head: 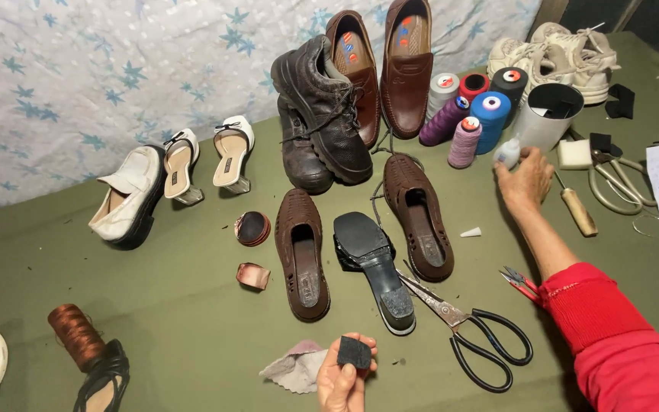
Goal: Applying adhesive to a sandal and attaching a replacement heel piece, followed by trimming and wiping.
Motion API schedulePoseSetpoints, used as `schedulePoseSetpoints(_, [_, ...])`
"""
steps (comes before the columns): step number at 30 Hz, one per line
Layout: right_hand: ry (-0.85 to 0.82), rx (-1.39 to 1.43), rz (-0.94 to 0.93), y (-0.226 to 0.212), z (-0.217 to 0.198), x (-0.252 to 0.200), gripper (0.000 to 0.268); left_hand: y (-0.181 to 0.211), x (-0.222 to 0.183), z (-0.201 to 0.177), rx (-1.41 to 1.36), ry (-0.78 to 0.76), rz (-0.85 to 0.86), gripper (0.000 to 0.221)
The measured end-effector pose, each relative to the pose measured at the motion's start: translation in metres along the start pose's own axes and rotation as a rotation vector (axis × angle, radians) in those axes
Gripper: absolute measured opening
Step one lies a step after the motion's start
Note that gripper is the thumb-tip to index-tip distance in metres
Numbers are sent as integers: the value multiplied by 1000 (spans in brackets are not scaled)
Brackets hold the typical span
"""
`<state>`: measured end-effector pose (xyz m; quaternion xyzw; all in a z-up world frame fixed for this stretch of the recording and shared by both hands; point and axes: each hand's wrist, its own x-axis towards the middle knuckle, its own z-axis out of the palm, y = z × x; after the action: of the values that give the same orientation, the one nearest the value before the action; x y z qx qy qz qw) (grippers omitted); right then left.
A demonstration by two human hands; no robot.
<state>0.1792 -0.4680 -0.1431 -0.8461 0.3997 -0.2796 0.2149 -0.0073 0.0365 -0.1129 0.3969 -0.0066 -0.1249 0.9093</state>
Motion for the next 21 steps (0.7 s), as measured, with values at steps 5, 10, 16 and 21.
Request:
schedulePoseSetpoints(5, [38, 27, -56, 1, 4, 3, 43, 0, -2, -4, 0, 46, -8, 68])
schedulePoseSetpoints(10, [51, 124, -183, -7, -31, -23, 40, 10, -6, 10, 13, 85, -40, 71])
schedulePoseSetpoints(16, [-183, 315, -220, -56, -122, -110, 35, 24, -15, 33, 71, 114, -121, 70])
schedulePoseSetpoints(21, [-430, 470, -104, -77, -171, -172, 39, 24, -22, 36, 52, 135, -134, 69])
